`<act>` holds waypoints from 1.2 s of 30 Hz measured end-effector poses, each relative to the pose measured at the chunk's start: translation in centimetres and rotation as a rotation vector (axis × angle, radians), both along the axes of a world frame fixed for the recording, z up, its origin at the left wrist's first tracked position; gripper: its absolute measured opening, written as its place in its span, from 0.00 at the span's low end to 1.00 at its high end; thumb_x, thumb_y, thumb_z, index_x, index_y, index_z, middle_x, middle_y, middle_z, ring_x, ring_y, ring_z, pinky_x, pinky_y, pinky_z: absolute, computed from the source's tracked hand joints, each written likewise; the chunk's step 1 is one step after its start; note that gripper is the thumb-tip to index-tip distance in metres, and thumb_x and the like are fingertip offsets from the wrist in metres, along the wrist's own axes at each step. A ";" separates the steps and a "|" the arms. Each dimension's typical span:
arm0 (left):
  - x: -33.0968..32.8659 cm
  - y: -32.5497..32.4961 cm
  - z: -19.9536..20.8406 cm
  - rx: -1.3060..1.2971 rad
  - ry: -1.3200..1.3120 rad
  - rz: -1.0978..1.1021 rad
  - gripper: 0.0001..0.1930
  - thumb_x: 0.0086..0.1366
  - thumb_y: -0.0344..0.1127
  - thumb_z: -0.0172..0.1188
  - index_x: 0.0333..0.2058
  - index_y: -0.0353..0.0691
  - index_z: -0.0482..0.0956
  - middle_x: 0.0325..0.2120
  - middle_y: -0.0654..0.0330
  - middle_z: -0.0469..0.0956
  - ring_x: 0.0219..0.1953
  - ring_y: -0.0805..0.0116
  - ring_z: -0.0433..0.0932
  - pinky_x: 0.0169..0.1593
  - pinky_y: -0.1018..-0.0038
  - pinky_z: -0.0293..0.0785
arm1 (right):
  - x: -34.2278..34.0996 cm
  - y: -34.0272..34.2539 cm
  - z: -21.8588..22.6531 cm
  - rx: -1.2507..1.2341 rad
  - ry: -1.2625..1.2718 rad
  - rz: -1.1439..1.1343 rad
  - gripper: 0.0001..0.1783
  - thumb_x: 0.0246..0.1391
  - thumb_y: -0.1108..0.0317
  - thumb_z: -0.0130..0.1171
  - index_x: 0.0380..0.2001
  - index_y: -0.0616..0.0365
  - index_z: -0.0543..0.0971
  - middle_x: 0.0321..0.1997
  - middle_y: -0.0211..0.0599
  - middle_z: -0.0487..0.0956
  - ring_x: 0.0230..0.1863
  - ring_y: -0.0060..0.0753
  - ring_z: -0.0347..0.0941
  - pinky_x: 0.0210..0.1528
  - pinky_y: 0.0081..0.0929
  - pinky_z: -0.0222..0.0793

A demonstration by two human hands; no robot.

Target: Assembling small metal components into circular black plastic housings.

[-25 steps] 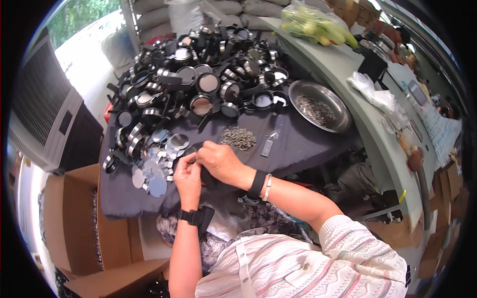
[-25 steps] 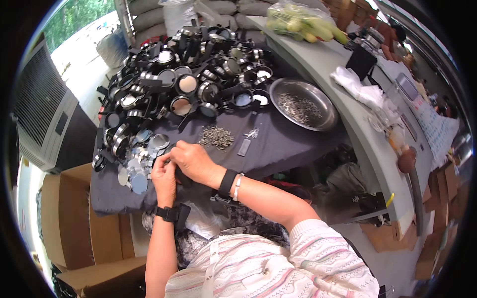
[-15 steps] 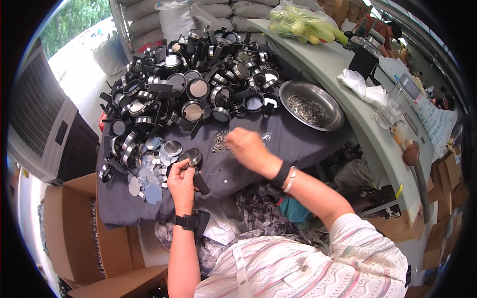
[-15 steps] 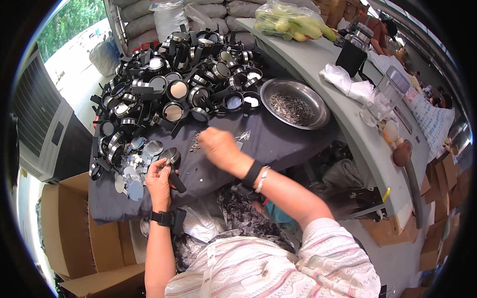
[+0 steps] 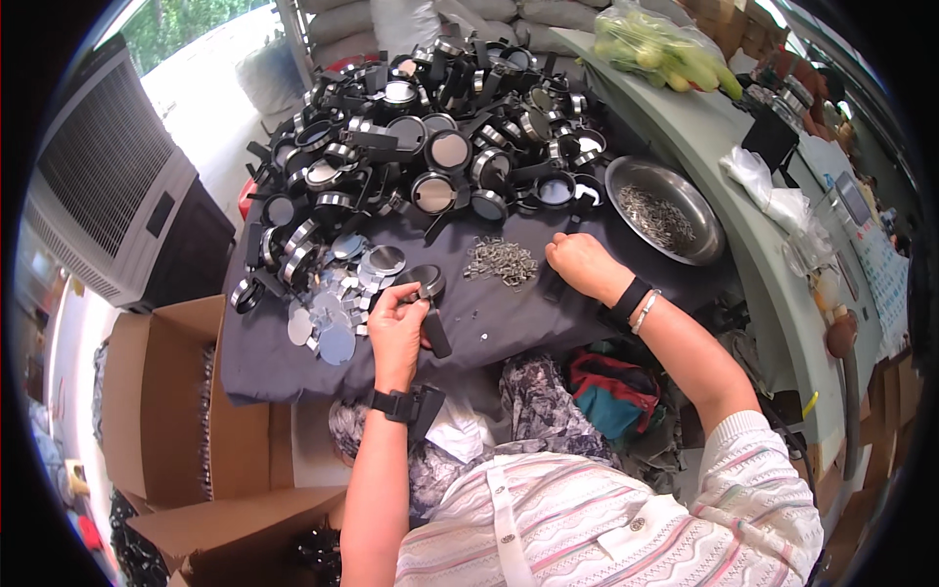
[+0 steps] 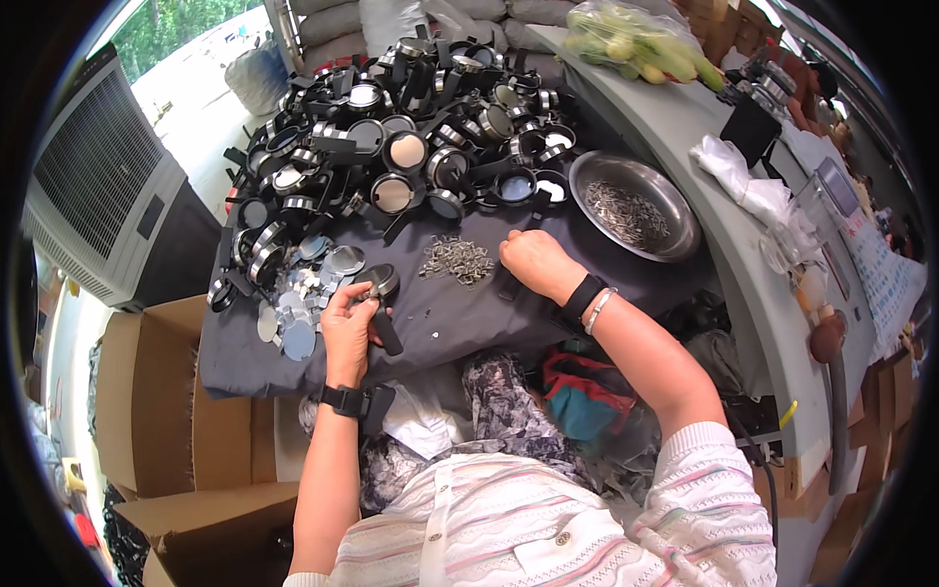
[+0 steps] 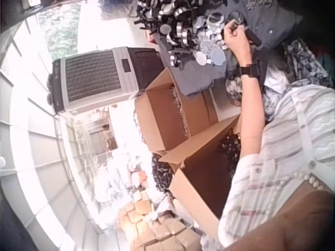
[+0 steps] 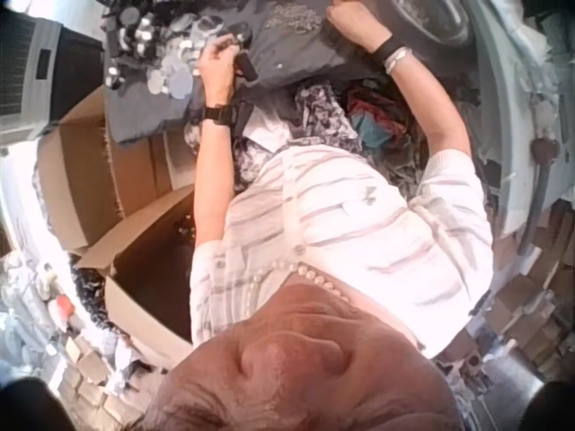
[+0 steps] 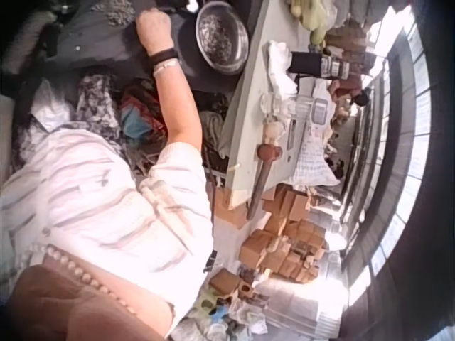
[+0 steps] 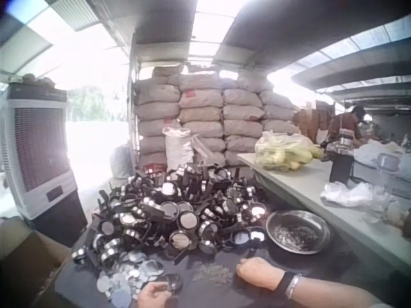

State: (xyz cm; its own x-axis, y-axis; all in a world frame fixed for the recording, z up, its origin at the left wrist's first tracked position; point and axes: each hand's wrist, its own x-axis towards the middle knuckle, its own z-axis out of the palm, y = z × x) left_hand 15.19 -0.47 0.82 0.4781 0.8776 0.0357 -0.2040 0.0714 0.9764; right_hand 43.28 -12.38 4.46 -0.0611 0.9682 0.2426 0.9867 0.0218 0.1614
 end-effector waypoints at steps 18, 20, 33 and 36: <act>-0.4 0.2 0.3 -0.015 -0.005 -0.037 0.12 0.61 0.26 0.55 0.44 0.35 0.73 0.28 0.60 0.78 0.27 0.72 0.82 0.18 0.84 0.74 | -8.0 1.7 1.5 0.176 0.986 0.149 0.03 0.48 0.76 0.52 0.29 0.62 0.71 0.21 0.35 0.73 0.24 0.23 0.68 0.28 0.24 0.67; -0.6 0.3 0.2 -0.025 -0.018 -0.046 0.12 0.61 0.27 0.55 0.44 0.35 0.73 0.28 0.59 0.78 0.28 0.72 0.82 0.18 0.83 0.75 | -11.1 2.3 0.9 0.098 1.165 0.174 0.02 0.53 0.77 0.52 0.31 0.62 0.72 0.22 0.28 0.73 0.24 0.16 0.67 0.27 0.19 0.66; -0.2 0.1 1.2 -0.090 0.003 -0.044 0.11 0.59 0.25 0.57 0.42 0.36 0.74 0.22 0.64 0.77 0.15 0.80 0.73 0.15 0.85 0.69 | -15.3 4.1 -2.2 0.300 1.224 0.144 0.07 0.54 0.78 0.55 0.36 0.65 0.78 0.27 0.34 0.74 0.23 0.21 0.73 0.25 0.20 0.69; -0.3 0.0 1.1 -0.069 0.010 -0.035 0.11 0.59 0.26 0.57 0.42 0.36 0.74 0.22 0.65 0.76 0.15 0.81 0.72 0.15 0.84 0.70 | -16.1 4.1 -2.7 0.374 1.259 0.107 0.07 0.54 0.78 0.55 0.37 0.64 0.79 0.27 0.34 0.73 0.23 0.21 0.73 0.25 0.19 0.69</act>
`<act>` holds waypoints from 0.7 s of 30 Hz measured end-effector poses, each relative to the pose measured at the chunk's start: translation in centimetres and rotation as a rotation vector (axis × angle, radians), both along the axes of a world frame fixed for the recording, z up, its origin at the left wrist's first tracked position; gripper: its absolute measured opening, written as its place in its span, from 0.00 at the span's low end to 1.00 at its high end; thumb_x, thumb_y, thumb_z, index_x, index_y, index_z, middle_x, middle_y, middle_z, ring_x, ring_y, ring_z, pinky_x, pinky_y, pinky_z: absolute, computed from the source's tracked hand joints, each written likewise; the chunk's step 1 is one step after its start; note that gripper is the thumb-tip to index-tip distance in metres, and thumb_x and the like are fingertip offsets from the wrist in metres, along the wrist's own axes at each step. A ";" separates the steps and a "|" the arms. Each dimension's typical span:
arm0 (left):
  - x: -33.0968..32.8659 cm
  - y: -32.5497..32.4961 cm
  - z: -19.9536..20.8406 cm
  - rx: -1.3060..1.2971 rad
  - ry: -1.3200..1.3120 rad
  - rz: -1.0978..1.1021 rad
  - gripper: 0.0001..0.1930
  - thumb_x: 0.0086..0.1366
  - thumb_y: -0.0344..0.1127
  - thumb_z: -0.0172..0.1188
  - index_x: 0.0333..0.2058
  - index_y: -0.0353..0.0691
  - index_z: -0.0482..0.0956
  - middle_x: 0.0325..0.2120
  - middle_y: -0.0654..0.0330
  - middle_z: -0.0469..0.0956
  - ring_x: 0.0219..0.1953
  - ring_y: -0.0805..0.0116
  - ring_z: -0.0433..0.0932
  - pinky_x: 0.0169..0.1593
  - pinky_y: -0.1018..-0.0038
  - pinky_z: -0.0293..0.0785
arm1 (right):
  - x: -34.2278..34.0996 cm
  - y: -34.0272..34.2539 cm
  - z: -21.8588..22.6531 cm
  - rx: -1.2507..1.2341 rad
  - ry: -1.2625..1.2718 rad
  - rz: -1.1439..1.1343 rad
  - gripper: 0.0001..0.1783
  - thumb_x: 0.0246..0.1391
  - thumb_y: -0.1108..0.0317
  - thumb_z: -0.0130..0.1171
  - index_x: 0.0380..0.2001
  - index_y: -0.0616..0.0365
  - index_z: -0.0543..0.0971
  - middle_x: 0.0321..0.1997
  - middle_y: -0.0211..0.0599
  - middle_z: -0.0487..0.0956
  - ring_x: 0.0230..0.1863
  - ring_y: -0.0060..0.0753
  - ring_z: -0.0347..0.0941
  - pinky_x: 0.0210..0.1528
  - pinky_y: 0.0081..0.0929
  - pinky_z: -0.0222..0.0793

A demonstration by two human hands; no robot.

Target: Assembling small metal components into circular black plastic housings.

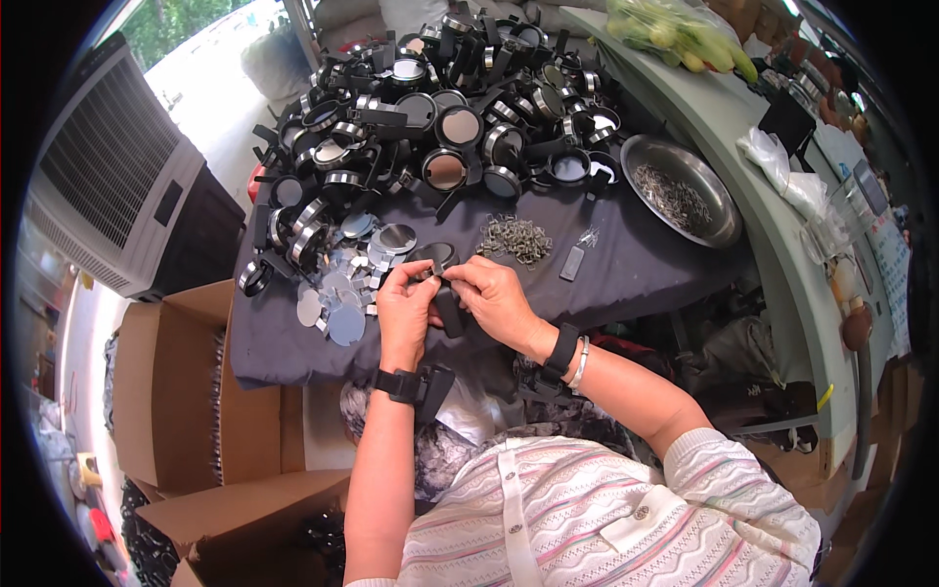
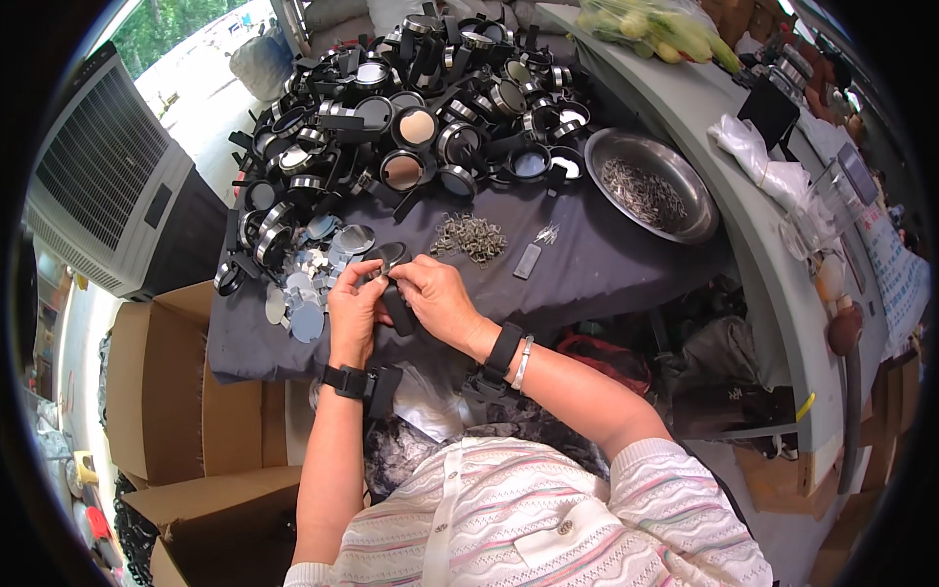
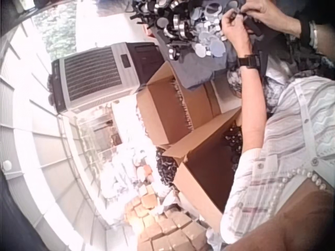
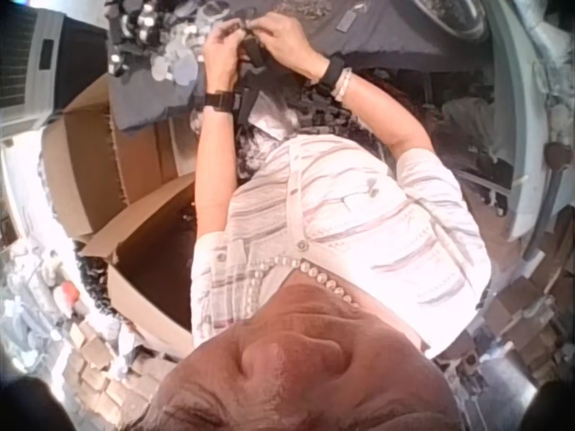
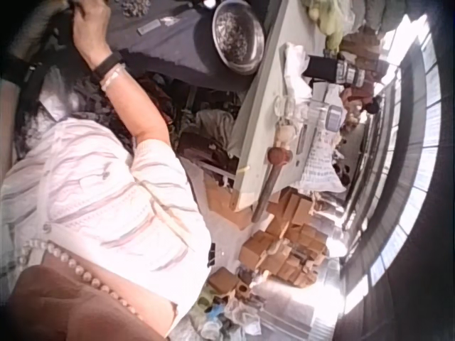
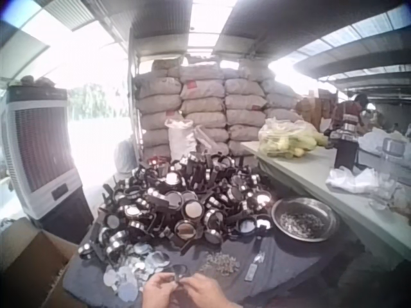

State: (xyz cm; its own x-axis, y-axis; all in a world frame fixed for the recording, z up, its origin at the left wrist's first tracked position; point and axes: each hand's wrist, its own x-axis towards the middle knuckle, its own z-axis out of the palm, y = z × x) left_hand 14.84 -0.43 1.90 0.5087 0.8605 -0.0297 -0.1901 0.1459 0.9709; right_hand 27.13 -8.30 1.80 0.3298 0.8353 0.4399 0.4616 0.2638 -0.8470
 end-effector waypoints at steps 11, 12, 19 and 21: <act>0.5 -0.2 -0.7 0.115 0.024 0.060 0.09 0.61 0.26 0.54 0.41 0.39 0.73 0.17 0.69 0.72 0.14 0.85 0.67 0.14 0.86 0.62 | 0.4 0.7 0.4 -0.040 0.380 -0.001 0.08 0.53 0.77 0.52 0.36 0.64 0.78 0.25 0.33 0.76 0.22 0.22 0.73 0.25 0.18 0.69; 0.5 -0.2 -0.8 0.117 0.028 0.063 0.09 0.61 0.26 0.54 0.41 0.39 0.73 0.17 0.69 0.72 0.14 0.85 0.66 0.14 0.86 0.62 | 0.5 0.5 1.3 -0.060 0.323 -0.048 0.09 0.51 0.78 0.51 0.36 0.64 0.77 0.23 0.36 0.76 0.22 0.27 0.73 0.25 0.21 0.69; 0.3 -0.4 -0.5 0.078 -0.005 0.046 0.09 0.61 0.26 0.55 0.41 0.39 0.73 0.17 0.70 0.71 0.14 0.84 0.66 0.13 0.86 0.62 | 2.3 0.3 0.7 -0.017 -0.363 -0.191 0.08 0.44 0.78 0.52 0.31 0.62 0.77 0.25 0.46 0.75 0.26 0.48 0.75 0.31 0.38 0.72; 0.3 -0.4 -0.5 0.078 -0.008 0.048 0.09 0.61 0.26 0.55 0.41 0.39 0.73 0.17 0.69 0.71 0.14 0.84 0.66 0.13 0.86 0.62 | 2.7 -0.1 0.4 -0.266 -0.728 -0.243 0.04 0.46 0.75 0.52 0.27 0.61 0.75 0.27 0.47 0.75 0.29 0.51 0.75 0.31 0.42 0.72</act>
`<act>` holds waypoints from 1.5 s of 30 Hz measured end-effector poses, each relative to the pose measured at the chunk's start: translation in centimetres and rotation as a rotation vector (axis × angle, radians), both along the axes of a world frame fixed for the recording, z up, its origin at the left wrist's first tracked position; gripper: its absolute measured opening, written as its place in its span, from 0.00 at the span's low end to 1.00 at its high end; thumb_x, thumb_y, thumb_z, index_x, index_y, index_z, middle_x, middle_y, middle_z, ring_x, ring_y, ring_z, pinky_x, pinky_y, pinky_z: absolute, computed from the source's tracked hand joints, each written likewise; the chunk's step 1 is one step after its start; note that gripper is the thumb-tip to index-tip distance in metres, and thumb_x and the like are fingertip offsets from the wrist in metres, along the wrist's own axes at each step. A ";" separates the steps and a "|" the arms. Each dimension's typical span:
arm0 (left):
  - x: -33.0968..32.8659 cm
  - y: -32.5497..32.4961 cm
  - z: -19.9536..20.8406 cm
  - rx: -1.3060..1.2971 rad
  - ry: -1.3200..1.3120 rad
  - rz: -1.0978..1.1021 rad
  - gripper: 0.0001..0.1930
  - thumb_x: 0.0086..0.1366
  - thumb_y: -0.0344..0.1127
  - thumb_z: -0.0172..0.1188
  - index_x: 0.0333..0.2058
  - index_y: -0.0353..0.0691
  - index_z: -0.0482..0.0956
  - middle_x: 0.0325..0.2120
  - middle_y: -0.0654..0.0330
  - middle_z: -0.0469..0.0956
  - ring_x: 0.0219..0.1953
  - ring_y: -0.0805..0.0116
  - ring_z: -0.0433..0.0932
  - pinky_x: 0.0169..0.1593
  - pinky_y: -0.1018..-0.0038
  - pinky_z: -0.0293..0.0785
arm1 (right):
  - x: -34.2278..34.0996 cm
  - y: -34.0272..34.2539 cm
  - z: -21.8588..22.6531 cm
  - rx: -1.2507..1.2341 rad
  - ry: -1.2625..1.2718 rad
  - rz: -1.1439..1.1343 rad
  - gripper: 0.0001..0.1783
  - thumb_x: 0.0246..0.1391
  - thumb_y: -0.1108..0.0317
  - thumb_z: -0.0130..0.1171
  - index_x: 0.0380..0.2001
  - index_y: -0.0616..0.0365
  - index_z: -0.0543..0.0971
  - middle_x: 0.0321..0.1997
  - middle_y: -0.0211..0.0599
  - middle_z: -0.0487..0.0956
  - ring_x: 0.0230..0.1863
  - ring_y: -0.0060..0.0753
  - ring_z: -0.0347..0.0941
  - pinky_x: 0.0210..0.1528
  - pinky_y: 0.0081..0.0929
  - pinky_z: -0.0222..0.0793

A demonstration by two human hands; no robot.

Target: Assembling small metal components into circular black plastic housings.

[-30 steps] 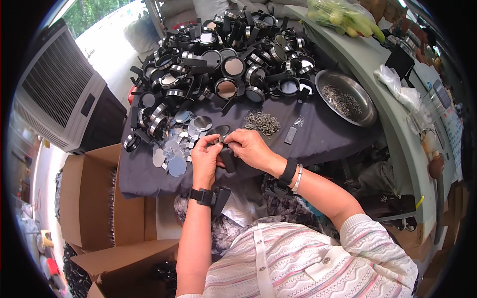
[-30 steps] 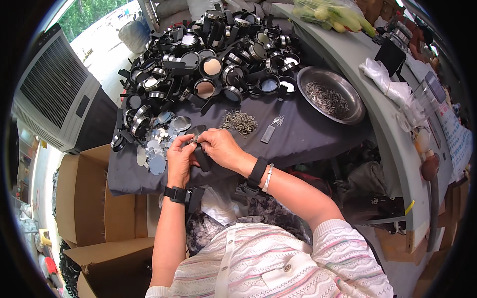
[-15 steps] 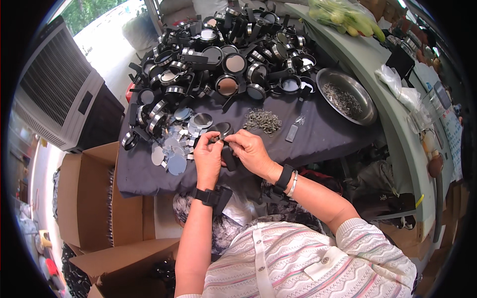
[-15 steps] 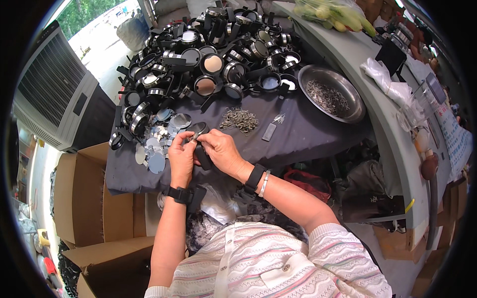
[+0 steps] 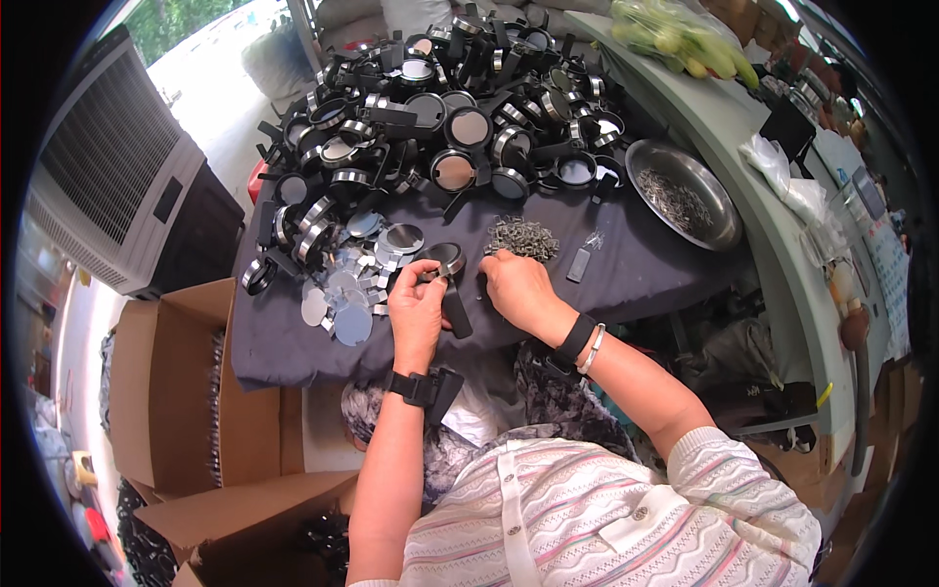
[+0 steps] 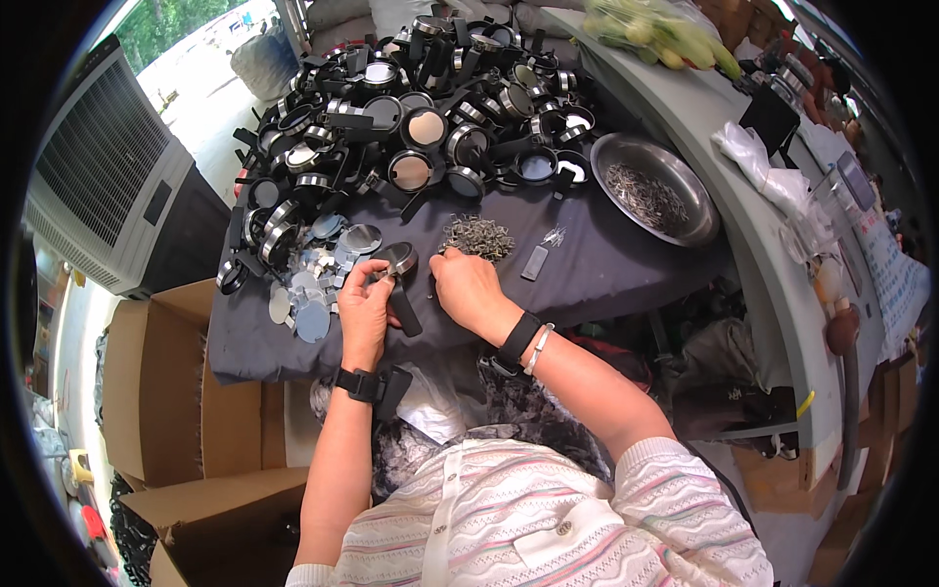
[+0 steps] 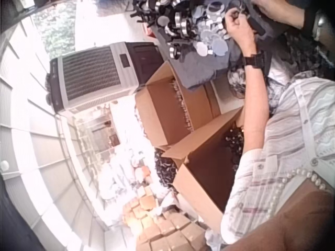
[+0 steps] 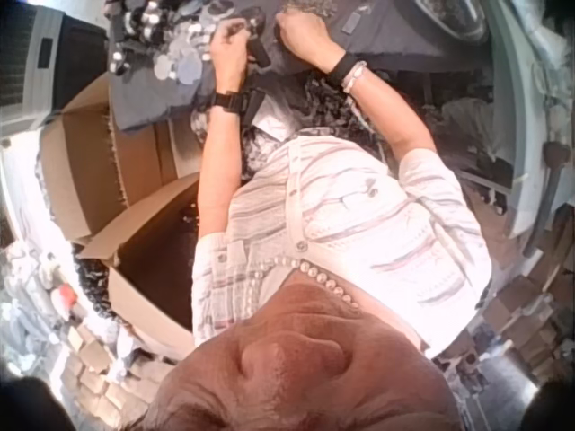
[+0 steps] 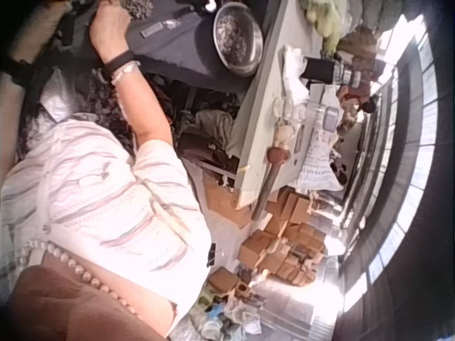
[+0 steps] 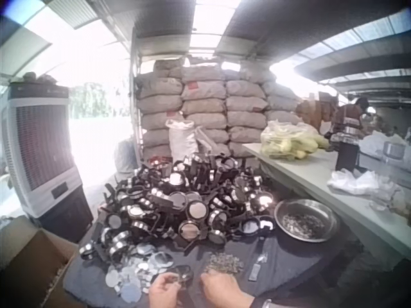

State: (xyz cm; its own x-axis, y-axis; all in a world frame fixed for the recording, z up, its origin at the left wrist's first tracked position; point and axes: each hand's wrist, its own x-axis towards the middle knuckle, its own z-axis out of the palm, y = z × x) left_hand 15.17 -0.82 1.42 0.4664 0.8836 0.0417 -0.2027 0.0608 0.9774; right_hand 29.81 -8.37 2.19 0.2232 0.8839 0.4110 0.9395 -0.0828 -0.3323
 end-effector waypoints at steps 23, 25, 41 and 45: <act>-0.1 -0.2 0.1 -0.029 -0.050 0.036 0.09 0.61 0.26 0.56 0.41 0.38 0.73 0.15 0.70 0.71 0.13 0.85 0.65 0.15 0.84 0.60 | -1.3 3.5 4.2 0.356 -0.212 0.505 0.06 0.39 0.73 0.59 0.24 0.58 0.74 0.23 0.34 0.72 0.25 0.37 0.72 0.27 0.31 0.69; -0.1 -0.2 0.1 -0.026 -0.047 0.037 0.09 0.61 0.26 0.56 0.41 0.38 0.73 0.15 0.70 0.71 0.14 0.85 0.65 0.15 0.84 0.60 | -1.2 3.7 3.6 0.362 -0.191 0.498 0.05 0.38 0.72 0.58 0.24 0.57 0.74 0.23 0.33 0.71 0.26 0.37 0.72 0.28 0.31 0.69; -0.4 -0.3 -0.2 -0.027 -0.035 0.024 0.12 0.57 0.24 0.56 0.41 0.36 0.74 0.17 0.70 0.72 0.16 0.85 0.65 0.17 0.84 0.62 | -1.9 2.4 2.2 0.431 -0.117 0.437 0.06 0.37 0.74 0.59 0.24 0.56 0.75 0.27 0.33 0.76 0.31 0.36 0.74 0.33 0.30 0.71; -0.7 -0.3 0.0 0.029 -0.044 -0.012 0.13 0.57 0.23 0.56 0.43 0.34 0.74 0.16 0.72 0.69 0.15 0.86 0.64 0.17 0.85 0.62 | -1.8 2.2 1.8 0.437 -0.073 0.400 0.07 0.38 0.75 0.59 0.26 0.58 0.75 0.28 0.34 0.77 0.30 0.37 0.75 0.32 0.31 0.72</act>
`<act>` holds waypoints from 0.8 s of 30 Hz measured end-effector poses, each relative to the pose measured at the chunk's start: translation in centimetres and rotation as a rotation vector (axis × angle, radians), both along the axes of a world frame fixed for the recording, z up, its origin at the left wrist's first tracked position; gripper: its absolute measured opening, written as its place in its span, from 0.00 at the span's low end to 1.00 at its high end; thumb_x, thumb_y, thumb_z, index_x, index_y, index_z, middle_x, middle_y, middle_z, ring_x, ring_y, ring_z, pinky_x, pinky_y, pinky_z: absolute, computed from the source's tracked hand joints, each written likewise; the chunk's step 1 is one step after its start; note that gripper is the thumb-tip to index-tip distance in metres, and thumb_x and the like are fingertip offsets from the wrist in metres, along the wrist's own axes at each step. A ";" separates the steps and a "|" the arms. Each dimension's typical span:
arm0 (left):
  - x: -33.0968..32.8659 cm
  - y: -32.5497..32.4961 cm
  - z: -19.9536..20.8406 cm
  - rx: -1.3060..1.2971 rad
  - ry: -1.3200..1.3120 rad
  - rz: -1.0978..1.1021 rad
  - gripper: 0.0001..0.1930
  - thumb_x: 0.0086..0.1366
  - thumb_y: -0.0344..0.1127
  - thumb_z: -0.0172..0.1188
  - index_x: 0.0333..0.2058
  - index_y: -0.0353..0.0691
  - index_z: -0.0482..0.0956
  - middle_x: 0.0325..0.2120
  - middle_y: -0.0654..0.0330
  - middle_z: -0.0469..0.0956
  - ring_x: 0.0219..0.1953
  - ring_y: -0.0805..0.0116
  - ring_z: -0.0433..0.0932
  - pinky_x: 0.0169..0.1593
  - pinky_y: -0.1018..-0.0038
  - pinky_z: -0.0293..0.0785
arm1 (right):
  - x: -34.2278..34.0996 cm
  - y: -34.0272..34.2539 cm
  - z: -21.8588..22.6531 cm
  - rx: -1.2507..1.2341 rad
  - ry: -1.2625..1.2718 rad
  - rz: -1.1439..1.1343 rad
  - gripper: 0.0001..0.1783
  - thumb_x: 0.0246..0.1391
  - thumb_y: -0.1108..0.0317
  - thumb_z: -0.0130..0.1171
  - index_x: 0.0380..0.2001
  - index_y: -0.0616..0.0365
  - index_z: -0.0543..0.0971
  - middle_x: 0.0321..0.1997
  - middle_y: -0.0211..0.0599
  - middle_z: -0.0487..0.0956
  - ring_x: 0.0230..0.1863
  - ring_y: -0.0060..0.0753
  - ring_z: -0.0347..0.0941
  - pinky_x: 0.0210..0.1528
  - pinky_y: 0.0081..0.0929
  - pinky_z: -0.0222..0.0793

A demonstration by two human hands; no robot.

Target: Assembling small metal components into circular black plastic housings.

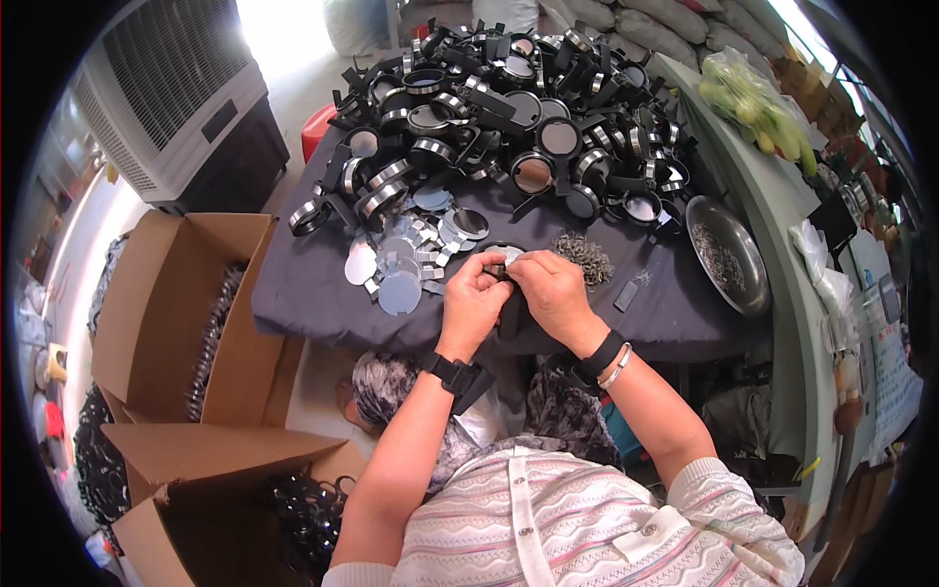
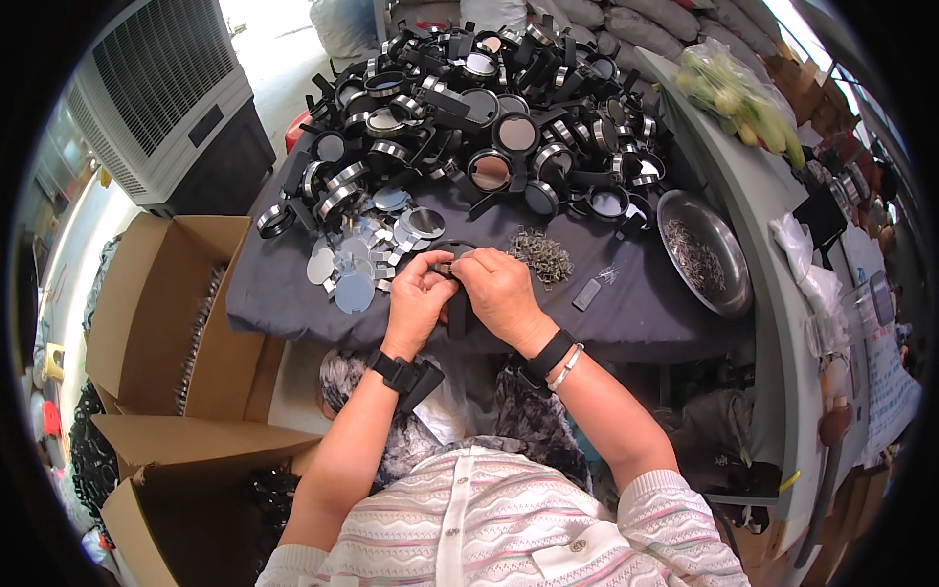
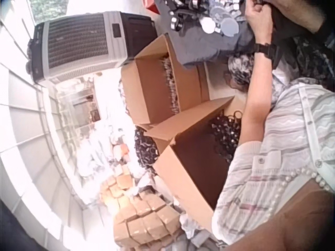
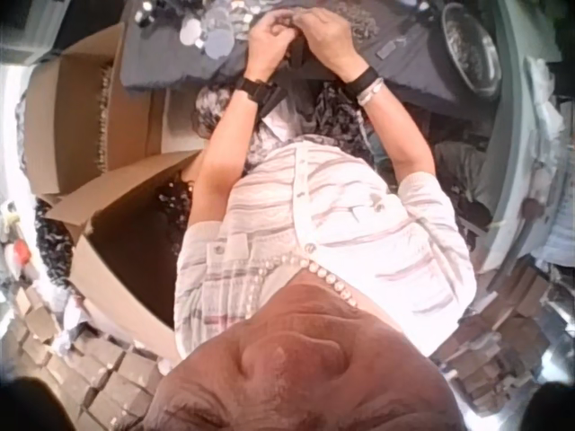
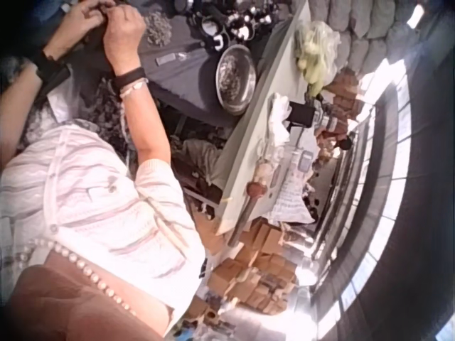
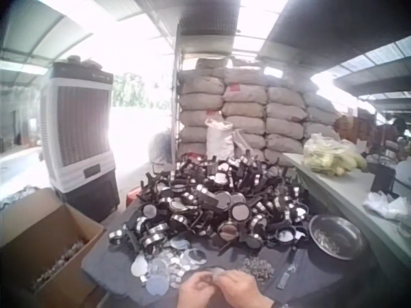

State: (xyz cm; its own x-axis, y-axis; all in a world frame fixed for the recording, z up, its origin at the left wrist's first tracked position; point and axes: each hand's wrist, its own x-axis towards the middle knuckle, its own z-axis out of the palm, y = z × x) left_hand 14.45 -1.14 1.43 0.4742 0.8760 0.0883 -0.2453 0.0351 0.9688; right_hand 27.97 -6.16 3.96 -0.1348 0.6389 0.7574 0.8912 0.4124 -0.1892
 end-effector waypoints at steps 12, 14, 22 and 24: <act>0.4 0.3 -1.3 0.014 0.010 0.062 0.10 0.56 0.23 0.58 0.38 0.34 0.76 0.23 0.70 0.73 0.22 0.88 0.67 0.28 0.87 0.64 | 0.5 0.3 1.2 -0.100 -0.004 0.112 0.05 0.41 0.76 0.59 0.25 0.60 0.74 0.28 0.37 0.78 0.30 0.40 0.76 0.31 0.31 0.73; 0.5 0.3 -1.2 0.025 0.022 0.075 0.10 0.56 0.23 0.58 0.38 0.34 0.76 0.24 0.70 0.73 0.22 0.88 0.67 0.28 0.87 0.64 | 0.9 0.3 1.2 -0.130 0.033 0.134 0.05 0.42 0.77 0.59 0.26 0.60 0.75 0.28 0.37 0.77 0.30 0.40 0.76 0.31 0.32 0.73; 0.3 0.3 -1.0 -0.010 -0.027 0.028 0.08 0.58 0.23 0.57 0.38 0.37 0.76 0.19 0.73 0.70 0.17 0.89 0.64 0.20 0.86 0.59 | 0.9 0.2 0.2 -0.074 0.036 0.118 0.08 0.40 0.78 0.57 0.29 0.60 0.74 0.29 0.38 0.77 0.31 0.41 0.76 0.31 0.32 0.73; 0.4 0.4 -0.9 -0.023 -0.044 0.007 0.08 0.58 0.23 0.57 0.38 0.37 0.75 0.18 0.73 0.70 0.16 0.89 0.63 0.18 0.86 0.58 | 0.8 0.2 0.3 -0.045 0.005 0.110 0.09 0.39 0.78 0.57 0.28 0.60 0.74 0.29 0.38 0.76 0.31 0.41 0.76 0.30 0.32 0.73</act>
